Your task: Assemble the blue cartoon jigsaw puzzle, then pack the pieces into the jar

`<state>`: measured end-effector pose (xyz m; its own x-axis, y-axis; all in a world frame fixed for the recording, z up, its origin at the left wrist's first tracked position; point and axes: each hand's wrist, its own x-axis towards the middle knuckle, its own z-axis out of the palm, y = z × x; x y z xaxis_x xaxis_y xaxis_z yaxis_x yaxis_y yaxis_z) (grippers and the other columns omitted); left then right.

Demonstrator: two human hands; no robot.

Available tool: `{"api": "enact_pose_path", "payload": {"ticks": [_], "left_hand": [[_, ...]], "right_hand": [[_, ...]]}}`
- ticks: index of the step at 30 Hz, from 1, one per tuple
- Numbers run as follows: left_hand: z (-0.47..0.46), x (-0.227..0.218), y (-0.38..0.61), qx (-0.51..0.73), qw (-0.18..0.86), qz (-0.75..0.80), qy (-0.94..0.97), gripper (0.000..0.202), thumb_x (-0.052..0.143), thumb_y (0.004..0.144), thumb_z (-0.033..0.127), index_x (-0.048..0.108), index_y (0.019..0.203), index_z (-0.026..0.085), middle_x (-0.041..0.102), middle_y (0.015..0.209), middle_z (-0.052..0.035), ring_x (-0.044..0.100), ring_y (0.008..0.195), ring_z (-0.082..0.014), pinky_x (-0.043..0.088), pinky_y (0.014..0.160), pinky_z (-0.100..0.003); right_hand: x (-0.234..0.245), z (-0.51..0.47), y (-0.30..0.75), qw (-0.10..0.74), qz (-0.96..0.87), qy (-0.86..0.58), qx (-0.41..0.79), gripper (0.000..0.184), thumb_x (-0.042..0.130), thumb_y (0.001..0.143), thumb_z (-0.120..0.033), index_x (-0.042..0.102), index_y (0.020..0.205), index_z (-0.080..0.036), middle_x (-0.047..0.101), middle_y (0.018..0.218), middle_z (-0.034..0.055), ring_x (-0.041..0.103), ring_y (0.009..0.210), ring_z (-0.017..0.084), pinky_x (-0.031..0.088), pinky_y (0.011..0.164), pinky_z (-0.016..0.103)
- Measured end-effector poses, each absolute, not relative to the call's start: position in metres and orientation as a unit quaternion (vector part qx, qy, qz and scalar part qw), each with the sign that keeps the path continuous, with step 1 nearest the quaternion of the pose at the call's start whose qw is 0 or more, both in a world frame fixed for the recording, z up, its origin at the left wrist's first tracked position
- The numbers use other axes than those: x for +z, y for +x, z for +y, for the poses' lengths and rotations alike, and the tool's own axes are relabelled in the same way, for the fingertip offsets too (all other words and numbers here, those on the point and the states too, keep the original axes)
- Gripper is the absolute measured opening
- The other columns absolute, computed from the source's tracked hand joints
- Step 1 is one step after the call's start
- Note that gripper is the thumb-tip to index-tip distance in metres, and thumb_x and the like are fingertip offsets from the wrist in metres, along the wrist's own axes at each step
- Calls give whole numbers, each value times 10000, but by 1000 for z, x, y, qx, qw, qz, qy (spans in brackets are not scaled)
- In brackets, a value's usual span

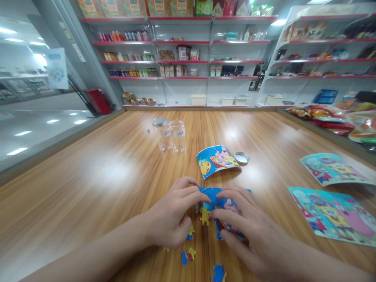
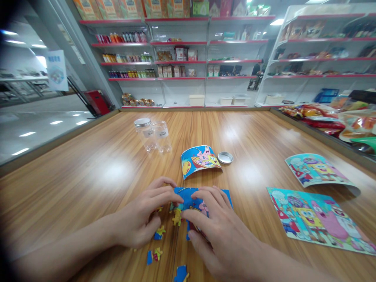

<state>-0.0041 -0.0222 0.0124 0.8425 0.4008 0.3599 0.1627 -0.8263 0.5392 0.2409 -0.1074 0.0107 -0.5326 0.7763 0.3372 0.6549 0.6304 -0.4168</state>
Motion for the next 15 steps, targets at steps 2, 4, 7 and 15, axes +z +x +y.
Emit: {"api": "enact_pose_path", "payload": {"ticks": [2, 4, 7, 15], "left_hand": [[-22, 13, -4, 235, 250, 148, 927, 617, 482, 611, -28, 597, 1178, 188, 625, 1091, -66, 486, 1112, -261, 373, 1100, -482], [-22, 13, -3, 233, 249, 139, 930, 569, 477, 619, -33, 622, 1123, 188, 634, 1096, -61, 510, 1081, -246, 364, 1110, -482], [-21, 13, -2, 239, 251, 131, 929, 553, 470, 622, -35, 641, 1102, 180, 645, 1061, -63, 531, 1039, -235, 369, 1104, -486], [-10, 5, -7, 331, 273, 147, 891, 520, 434, 619, -32, 696, 1025, 160, 662, 940, -68, 552, 974, -234, 466, 965, -452]], "right_hand": [[12, -107, 240, 243, -871, -408, 124, 275, 525, 941, -132, 616, 1179, -235, 484, 1310, 103, 395, 1286, 300, 358, 1066, 551], [12, -107, 240, 237, -874, -405, 129, 283, 498, 946, -118, 612, 1182, -225, 499, 1274, 107, 413, 1260, 291, 365, 1057, 546], [13, -108, 239, 235, -874, -406, 129, 296, 485, 943, -110, 605, 1194, -210, 504, 1252, 114, 428, 1230, 288, 384, 1036, 535], [9, -106, 244, 254, -873, -399, 122, 249, 513, 938, -105, 619, 1142, -200, 539, 1196, 104, 452, 1221, 276, 384, 1045, 521]]}}
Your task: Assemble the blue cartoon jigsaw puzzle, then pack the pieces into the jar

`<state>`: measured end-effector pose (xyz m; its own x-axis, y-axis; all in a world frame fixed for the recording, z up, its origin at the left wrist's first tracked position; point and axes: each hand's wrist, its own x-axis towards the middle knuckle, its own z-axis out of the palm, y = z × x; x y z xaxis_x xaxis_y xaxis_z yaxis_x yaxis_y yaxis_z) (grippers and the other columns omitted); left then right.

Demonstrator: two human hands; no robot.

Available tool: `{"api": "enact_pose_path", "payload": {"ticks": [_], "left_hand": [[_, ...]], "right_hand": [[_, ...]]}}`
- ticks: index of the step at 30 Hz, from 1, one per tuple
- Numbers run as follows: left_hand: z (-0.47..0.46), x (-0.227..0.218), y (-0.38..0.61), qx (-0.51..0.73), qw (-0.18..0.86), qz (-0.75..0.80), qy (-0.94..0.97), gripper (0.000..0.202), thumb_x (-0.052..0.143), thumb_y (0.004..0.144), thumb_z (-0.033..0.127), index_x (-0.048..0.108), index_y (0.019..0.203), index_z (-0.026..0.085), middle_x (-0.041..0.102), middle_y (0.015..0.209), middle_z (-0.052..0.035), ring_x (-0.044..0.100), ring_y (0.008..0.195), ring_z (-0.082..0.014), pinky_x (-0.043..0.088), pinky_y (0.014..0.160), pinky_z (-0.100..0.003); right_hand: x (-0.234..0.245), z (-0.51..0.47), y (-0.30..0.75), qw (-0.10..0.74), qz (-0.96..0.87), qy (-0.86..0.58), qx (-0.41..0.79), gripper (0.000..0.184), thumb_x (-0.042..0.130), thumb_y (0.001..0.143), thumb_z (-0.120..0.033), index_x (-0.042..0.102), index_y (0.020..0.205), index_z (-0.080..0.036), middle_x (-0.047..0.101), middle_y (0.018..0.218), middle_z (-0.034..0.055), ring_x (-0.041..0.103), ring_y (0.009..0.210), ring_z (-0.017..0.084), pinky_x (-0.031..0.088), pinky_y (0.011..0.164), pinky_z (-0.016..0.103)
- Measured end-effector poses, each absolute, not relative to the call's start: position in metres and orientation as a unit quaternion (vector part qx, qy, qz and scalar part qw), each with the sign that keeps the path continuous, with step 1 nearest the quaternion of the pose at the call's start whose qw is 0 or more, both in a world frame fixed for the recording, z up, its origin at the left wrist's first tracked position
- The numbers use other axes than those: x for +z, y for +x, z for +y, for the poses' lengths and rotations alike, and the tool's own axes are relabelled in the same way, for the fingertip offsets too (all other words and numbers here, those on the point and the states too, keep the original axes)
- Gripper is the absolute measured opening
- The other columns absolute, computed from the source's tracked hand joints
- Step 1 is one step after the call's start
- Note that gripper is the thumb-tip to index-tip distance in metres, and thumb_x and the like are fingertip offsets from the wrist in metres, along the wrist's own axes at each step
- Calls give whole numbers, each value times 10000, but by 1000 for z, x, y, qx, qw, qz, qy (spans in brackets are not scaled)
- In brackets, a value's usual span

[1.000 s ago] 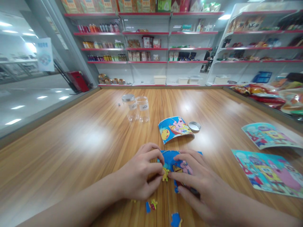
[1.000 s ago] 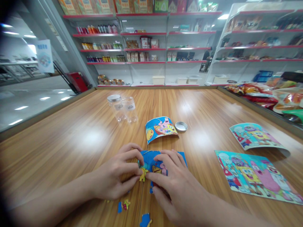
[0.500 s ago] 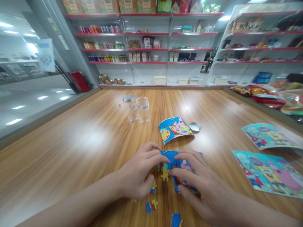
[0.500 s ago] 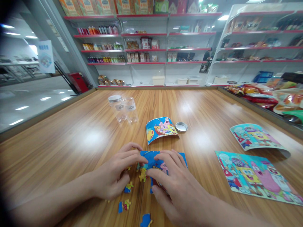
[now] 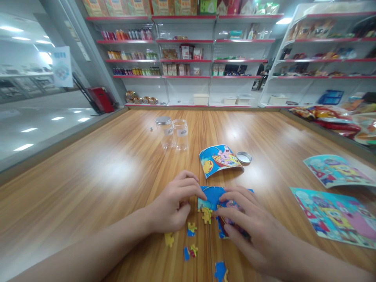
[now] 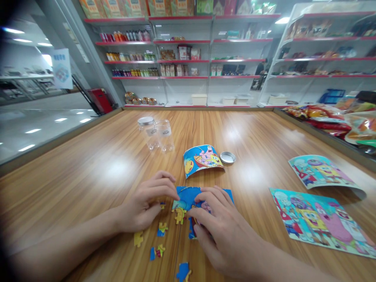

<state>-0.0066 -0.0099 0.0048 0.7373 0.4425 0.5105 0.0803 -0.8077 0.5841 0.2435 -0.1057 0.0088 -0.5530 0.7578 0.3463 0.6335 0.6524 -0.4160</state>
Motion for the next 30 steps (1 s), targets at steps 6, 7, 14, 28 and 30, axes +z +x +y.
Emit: {"api": "enact_pose_path", "payload": {"ticks": [6, 7, 14, 28, 30], "left_hand": [[-1, 0, -9, 385, 303, 314, 813, 438, 373, 628, -28, 712, 819, 172, 687, 852, -39, 615, 864, -183, 496, 810, -347], [-1, -1, -9, 382, 304, 327, 809, 427, 373, 636, -26, 712, 809, 169, 686, 844, -37, 619, 853, -178, 498, 803, -340], [-2, -2, -8, 364, 303, 303, 827, 410, 395, 669, -33, 729, 793, 168, 679, 840, -46, 615, 852, -176, 503, 789, -327], [-20, 59, -13, 42, 178, 207, 961, 57, 673, 810, 177, 656, 863, 171, 662, 863, -36, 608, 835, -204, 440, 763, -337], [-26, 64, -11, -6, 176, 210, 962, 137, 728, 838, 280, 649, 854, 170, 682, 865, -36, 640, 833, -212, 446, 729, -327]], "right_hand": [[16, -106, 244, 279, -885, -360, 97, 252, 566, 886, -91, 649, 1103, -192, 571, 1163, 110, 486, 1198, 290, 381, 1067, 553], [20, -108, 243, 271, -893, -346, 98, 249, 578, 876, -101, 658, 1092, -196, 575, 1167, 112, 490, 1199, 297, 392, 1061, 556], [35, -111, 239, 170, -947, -247, 113, 257, 633, 889, -178, 703, 1107, -297, 582, 1230, 89, 498, 1244, 300, 494, 991, 496], [25, -109, 240, 277, -901, -324, 84, 203, 555, 903, -95, 683, 1031, -187, 607, 1109, 115, 528, 1133, 287, 477, 966, 504], [24, -109, 240, 278, -899, -329, 82, 208, 561, 898, -95, 681, 1036, -195, 611, 1122, 108, 528, 1140, 286, 476, 972, 496]]}}
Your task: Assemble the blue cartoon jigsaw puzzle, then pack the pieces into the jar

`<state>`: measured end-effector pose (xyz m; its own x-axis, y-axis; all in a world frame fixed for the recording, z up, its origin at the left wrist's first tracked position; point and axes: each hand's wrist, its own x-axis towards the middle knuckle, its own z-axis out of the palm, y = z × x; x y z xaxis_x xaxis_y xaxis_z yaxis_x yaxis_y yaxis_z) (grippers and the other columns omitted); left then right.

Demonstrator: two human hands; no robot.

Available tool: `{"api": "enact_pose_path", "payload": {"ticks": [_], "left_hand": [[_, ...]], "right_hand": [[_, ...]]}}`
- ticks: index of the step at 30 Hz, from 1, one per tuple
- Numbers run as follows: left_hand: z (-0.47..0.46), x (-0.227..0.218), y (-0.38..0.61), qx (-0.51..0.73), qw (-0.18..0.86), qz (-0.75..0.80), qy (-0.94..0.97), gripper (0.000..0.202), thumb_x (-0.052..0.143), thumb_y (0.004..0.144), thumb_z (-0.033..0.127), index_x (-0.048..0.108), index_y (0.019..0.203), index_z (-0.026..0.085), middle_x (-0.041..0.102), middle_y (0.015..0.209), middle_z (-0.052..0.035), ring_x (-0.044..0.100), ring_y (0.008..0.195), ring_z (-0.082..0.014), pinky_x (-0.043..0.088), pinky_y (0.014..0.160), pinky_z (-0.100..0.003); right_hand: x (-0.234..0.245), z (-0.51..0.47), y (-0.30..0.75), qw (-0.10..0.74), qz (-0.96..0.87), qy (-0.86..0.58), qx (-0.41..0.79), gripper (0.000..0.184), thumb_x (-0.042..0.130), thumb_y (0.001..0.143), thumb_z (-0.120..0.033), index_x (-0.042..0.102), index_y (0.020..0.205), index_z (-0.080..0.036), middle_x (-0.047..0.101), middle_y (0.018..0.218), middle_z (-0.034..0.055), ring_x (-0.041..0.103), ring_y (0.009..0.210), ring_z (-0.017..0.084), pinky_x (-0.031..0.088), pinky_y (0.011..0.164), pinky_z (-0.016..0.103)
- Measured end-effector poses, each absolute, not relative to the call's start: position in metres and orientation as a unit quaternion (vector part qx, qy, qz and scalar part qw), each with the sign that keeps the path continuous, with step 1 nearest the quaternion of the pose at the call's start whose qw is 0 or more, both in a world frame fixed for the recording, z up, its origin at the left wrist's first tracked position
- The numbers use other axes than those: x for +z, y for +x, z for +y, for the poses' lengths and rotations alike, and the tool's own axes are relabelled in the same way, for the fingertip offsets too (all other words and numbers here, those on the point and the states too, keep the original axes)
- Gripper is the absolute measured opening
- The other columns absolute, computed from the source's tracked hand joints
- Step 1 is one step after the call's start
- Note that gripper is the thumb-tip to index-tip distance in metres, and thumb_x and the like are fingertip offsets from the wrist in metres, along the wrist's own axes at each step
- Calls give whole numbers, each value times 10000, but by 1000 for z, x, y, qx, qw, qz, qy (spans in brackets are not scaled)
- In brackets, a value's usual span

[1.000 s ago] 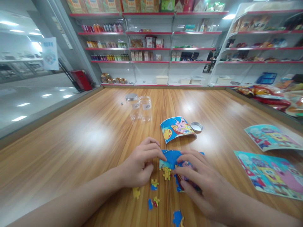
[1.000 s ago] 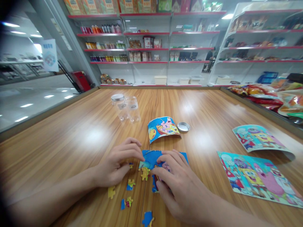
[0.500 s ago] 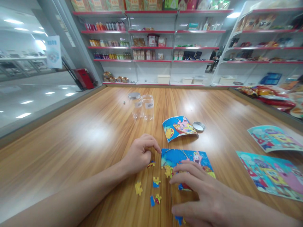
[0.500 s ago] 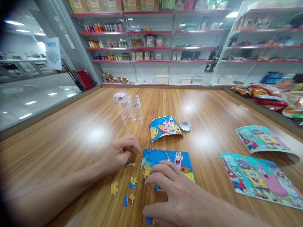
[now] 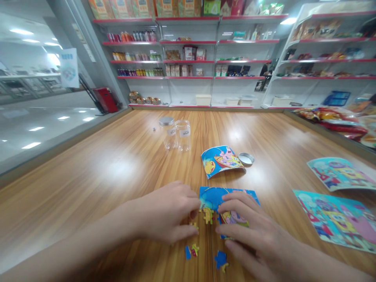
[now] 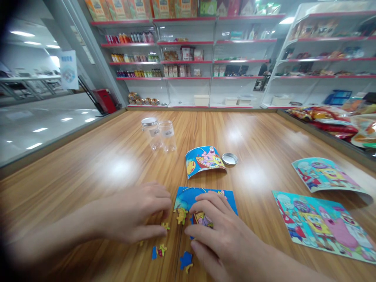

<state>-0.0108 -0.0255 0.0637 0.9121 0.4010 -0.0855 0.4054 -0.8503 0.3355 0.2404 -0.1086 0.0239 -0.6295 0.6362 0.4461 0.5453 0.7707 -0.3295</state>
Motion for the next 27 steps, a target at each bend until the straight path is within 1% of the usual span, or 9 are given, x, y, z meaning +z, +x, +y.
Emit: {"api": "enact_pose_path", "payload": {"ticks": [1, 3, 7, 10, 13, 18, 19, 23, 27], "left_hand": [[-27, 64, -10, -25, 176, 211, 961, 172, 750, 835, 309, 648, 851, 171, 687, 866, -35, 652, 830, -216, 448, 711, -320], [-29, 63, -8, -45, 176, 216, 959, 192, 772, 830, 312, 645, 850, 170, 689, 865, -30, 664, 814, -215, 446, 679, -306], [-29, 55, -5, -38, 185, 244, 951, 183, 774, 843, 285, 638, 823, 163, 686, 846, -20, 658, 780, -196, 438, 653, -277], [-29, 51, -4, -24, 208, 271, 939, 187, 806, 815, 269, 650, 806, 167, 684, 816, -1, 648, 742, -174, 429, 634, -255], [-29, 51, -4, -17, 204, 279, 938, 191, 821, 799, 263, 656, 825, 172, 688, 834, -4, 651, 754, -178, 425, 641, -256], [-29, 59, -4, -41, 179, 291, 939, 305, 834, 787, 367, 628, 862, 155, 685, 876, -36, 655, 779, -211, 410, 631, -277], [-29, 60, -4, -41, 180, 291, 939, 298, 835, 787, 357, 628, 857, 155, 683, 875, -33, 656, 779, -208, 411, 633, -275], [-30, 56, -5, -22, 187, 277, 942, 190, 807, 807, 238, 632, 813, 164, 674, 842, -7, 649, 756, -182, 413, 640, -269], [-30, 53, -6, -15, 217, 270, 938, 127, 766, 820, 180, 642, 844, 170, 677, 846, -4, 654, 774, -182, 440, 667, -267]], "right_hand": [[24, -109, 240, 276, -899, -330, 84, 209, 564, 896, -95, 681, 1036, -196, 612, 1123, 106, 530, 1140, 284, 477, 973, 492], [23, -109, 240, 273, -900, -328, 89, 212, 564, 895, -94, 681, 1040, -195, 611, 1125, 106, 532, 1138, 282, 476, 978, 491], [23, -109, 240, 275, -898, -331, 90, 222, 562, 896, -93, 681, 1055, -192, 598, 1154, 113, 512, 1168, 290, 470, 987, 501], [22, -109, 240, 275, -897, -334, 91, 224, 558, 899, -89, 680, 1054, -194, 589, 1160, 115, 494, 1187, 293, 466, 988, 497], [20, -109, 241, 276, -896, -335, 93, 229, 556, 898, -80, 676, 1062, -186, 579, 1164, 121, 488, 1185, 294, 455, 991, 506], [18, -109, 242, 282, -890, -345, 99, 238, 558, 896, -76, 672, 1075, -184, 565, 1162, 121, 477, 1182, 297, 430, 1001, 523], [18, -109, 242, 282, -889, -346, 102, 237, 556, 898, -78, 671, 1074, -185, 565, 1158, 119, 476, 1182, 296, 429, 1001, 521], [17, -108, 241, 280, -888, -351, 104, 235, 553, 902, -84, 671, 1073, -193, 566, 1149, 114, 483, 1155, 291, 436, 987, 520], [17, -107, 241, 280, -888, -349, 107, 239, 550, 904, -84, 672, 1079, -190, 564, 1144, 117, 487, 1143, 290, 442, 973, 518]]}}
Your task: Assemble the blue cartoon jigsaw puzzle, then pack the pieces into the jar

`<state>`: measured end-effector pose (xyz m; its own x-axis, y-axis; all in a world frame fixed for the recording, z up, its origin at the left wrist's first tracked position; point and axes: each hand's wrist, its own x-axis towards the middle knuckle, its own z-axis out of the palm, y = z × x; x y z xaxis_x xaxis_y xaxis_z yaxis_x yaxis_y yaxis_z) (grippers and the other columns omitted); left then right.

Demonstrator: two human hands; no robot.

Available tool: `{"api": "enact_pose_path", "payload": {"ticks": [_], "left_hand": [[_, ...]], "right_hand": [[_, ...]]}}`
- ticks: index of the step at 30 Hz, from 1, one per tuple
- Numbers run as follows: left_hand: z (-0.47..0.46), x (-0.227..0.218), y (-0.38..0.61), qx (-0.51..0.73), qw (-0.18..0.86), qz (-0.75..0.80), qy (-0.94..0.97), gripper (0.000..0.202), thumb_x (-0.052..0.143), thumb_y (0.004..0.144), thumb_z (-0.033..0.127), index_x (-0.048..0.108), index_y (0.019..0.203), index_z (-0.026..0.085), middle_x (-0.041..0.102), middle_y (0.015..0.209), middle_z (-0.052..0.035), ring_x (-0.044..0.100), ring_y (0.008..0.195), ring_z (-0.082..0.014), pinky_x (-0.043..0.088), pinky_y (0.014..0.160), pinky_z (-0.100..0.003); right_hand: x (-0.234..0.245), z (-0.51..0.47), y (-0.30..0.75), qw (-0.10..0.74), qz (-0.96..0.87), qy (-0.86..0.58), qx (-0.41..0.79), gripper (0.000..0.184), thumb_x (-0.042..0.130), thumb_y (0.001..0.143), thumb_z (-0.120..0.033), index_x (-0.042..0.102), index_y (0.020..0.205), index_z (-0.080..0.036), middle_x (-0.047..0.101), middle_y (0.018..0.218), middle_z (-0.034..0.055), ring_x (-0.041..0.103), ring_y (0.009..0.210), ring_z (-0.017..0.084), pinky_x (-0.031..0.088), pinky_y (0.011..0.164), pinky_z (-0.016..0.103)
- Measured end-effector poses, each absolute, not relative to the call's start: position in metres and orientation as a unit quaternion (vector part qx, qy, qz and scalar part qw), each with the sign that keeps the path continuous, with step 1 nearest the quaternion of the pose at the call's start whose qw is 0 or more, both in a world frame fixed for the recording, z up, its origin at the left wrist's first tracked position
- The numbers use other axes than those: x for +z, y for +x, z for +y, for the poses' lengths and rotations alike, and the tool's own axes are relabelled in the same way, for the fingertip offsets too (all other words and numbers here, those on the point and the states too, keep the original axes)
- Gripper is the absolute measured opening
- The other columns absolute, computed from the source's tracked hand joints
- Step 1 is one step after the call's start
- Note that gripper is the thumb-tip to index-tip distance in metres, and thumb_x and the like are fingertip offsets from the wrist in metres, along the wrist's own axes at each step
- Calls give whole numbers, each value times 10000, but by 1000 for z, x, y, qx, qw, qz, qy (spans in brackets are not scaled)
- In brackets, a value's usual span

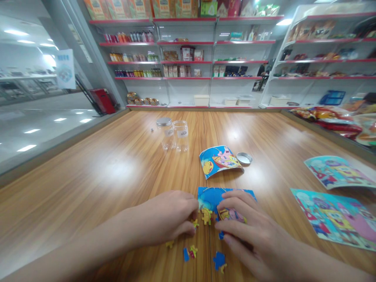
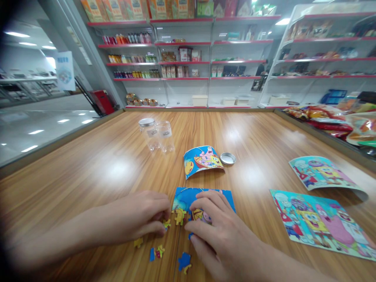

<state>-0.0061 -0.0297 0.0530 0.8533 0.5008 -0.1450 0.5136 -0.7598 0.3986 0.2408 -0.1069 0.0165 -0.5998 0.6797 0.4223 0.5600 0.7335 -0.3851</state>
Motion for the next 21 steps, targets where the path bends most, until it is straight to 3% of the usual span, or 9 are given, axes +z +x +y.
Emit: {"api": "enact_pose_path", "payload": {"ticks": [7, 21], "left_hand": [[-30, 55, -7, -30, 239, 259, 935, 140, 708, 821, 106, 626, 901, 188, 680, 891, -2, 648, 800, -183, 441, 678, -260], [-26, 57, -10, -32, 228, 252, 940, 110, 688, 835, 95, 609, 828, 170, 661, 869, 4, 628, 775, -155, 445, 677, -245]], "right_hand": [[17, -109, 241, 279, -888, -349, 107, 243, 542, 905, -76, 674, 1079, -184, 567, 1150, 119, 487, 1153, 293, 443, 972, 516], [26, -111, 240, 258, -904, -321, 115, 197, 559, 888, -113, 689, 1008, -199, 584, 1133, 113, 497, 1176, 303, 430, 1004, 542]]}}
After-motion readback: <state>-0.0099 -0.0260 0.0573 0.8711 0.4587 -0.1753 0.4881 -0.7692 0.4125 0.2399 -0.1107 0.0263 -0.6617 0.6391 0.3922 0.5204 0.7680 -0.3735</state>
